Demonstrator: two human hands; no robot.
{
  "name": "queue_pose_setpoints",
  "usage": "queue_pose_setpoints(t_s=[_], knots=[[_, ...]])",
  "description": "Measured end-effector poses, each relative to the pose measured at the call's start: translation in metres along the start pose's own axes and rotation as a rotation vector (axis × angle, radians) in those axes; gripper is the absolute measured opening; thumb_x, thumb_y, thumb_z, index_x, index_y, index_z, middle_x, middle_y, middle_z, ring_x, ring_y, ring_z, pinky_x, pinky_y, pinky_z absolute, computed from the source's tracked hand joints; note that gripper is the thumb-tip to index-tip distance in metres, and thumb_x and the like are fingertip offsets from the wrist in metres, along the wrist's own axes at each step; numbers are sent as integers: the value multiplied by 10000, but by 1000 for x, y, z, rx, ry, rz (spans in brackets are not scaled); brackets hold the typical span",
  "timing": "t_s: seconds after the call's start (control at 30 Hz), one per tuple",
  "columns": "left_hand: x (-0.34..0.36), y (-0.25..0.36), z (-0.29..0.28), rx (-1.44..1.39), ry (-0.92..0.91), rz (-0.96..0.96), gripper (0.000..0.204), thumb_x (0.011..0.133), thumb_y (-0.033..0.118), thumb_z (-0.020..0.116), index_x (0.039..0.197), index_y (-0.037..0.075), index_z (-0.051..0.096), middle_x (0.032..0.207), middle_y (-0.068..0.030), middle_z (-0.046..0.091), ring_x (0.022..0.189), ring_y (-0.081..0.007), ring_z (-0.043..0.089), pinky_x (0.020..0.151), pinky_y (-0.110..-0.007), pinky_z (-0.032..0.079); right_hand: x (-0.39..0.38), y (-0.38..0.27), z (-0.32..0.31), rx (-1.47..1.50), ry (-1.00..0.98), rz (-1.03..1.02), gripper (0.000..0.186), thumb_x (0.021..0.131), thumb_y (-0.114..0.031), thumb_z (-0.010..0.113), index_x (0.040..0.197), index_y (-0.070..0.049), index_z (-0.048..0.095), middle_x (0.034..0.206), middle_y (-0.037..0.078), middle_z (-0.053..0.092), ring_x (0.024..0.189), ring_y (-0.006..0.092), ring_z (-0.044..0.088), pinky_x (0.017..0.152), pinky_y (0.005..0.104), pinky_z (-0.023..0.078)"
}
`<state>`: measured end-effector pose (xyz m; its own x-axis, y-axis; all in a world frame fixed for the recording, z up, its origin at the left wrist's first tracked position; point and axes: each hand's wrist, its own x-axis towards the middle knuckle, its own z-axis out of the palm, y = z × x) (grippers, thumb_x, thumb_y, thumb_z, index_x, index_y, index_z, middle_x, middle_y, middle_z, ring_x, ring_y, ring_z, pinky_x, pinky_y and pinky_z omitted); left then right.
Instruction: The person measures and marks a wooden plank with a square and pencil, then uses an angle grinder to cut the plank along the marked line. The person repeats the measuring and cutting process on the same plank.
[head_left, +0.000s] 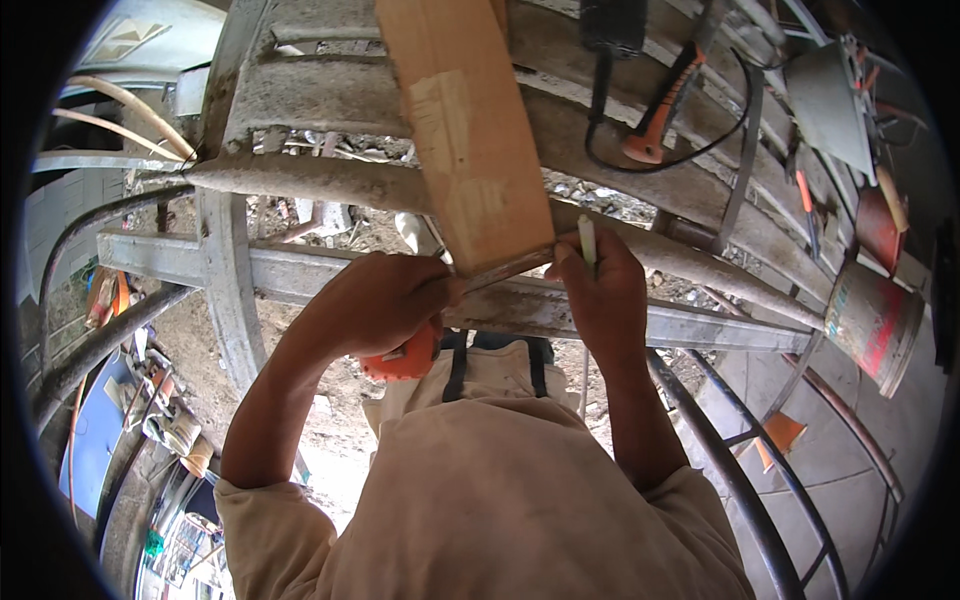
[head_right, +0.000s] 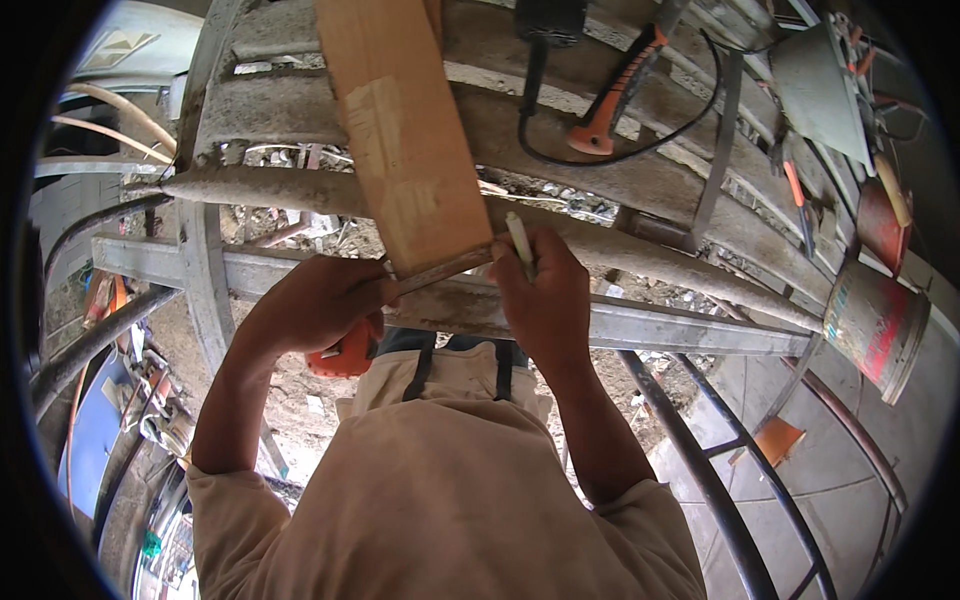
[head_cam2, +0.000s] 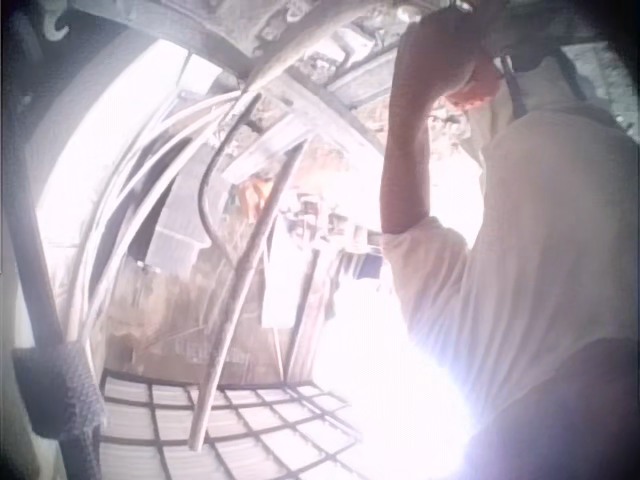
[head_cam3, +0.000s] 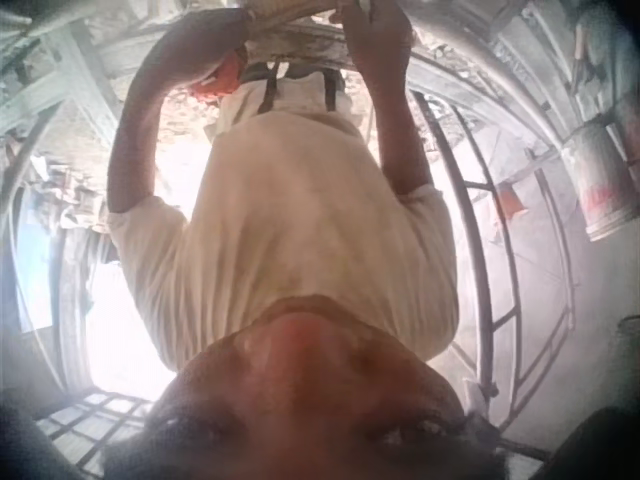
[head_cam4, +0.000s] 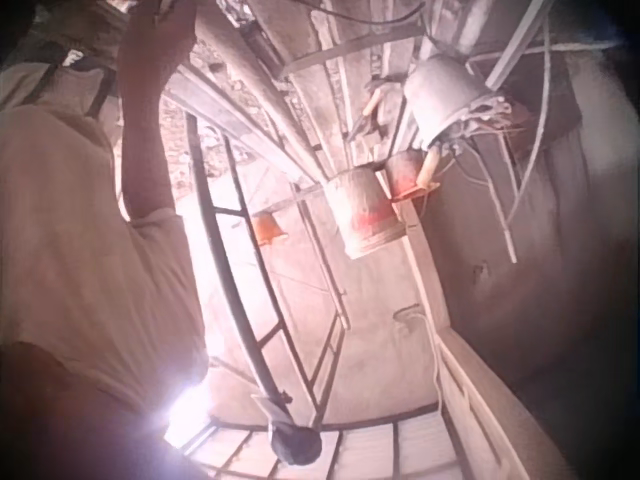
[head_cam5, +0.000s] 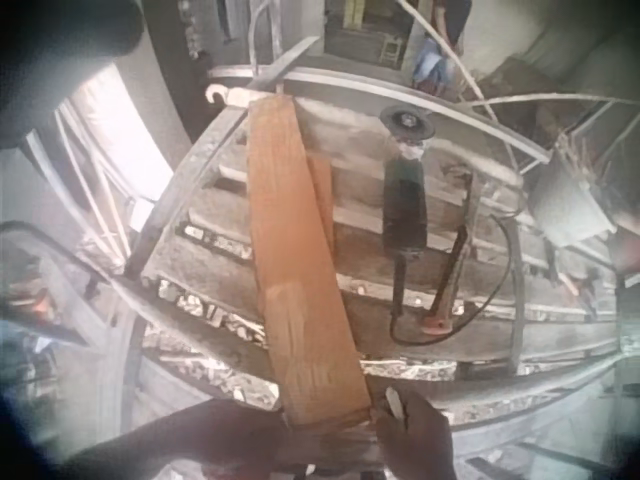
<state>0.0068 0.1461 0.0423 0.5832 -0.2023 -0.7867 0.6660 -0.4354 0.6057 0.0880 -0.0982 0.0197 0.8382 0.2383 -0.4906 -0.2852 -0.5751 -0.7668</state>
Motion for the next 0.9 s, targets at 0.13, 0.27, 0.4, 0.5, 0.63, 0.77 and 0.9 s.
queue_pose_setpoints(t_s=[0.13,0.27,0.4,0.5,0.63,0.77,0.9], knots=[[-16,12,10,-186,12,114,241,1024,181,576,1155,8,681,816,-85,762,748,-140,753,682,-314,586,-3,-10,-15,186,2,26,127,949,-107,674,1020,-2,683,817,52,711,747,87,644,673,269,503],[-26,25,42,-423,113,214,176,1018,179,590,1089,33,661,849,-104,749,791,-264,755,717,-374,578,-22,-5,-22,528,-240,5,459,915,-75,714,1356,-25,593,1083,48,666,761,20,558,677,212,468],[-17,28,112,-707,511,367,151,1043,159,571,1113,40,634,926,-122,670,857,-310,669,755,-419,528,-45,11,-11,602,-580,-96,867,852,-302,821,1568,-54,399,1338,20,571,900,34,562,737,228,482],[-20,32,140,-711,748,458,117,1034,98,560,1094,47,646,992,-130,588,922,-320,575,828,-422,467,-62,12,1,653,-570,-65,815,861,-332,814,1533,-62,438,1321,30,624,957,88,637,765,269,523],[-6,15,167,-718,1006,457,175,1050,83,536,1166,17,647,1058,-95,647,980,-206,583,871,-352,478,-47,-1,-28,35,-694,117,531,875,-286,790,1329,-59,635,1040,52,759,886,124,707,737,317,562],[-19,8,146,-623,847,401,160,963,30,669,1120,6,682,1070,-103,657,1041,-222,617,893,-362,488,-19,-14,-72,-10,-923,319,121,851,-141,755,922,-43,745,748,22,727,702,98,686,642,291,543],[-16,16,140,-621,703,523,256,998,91,660,1244,19,665,1005,-121,687,886,-223,668,782,-321,514,-21,17,-76,15,-768,57,110,908,-146,774,966,-57,746,778,28,738,702,103,692,624,274,526]])
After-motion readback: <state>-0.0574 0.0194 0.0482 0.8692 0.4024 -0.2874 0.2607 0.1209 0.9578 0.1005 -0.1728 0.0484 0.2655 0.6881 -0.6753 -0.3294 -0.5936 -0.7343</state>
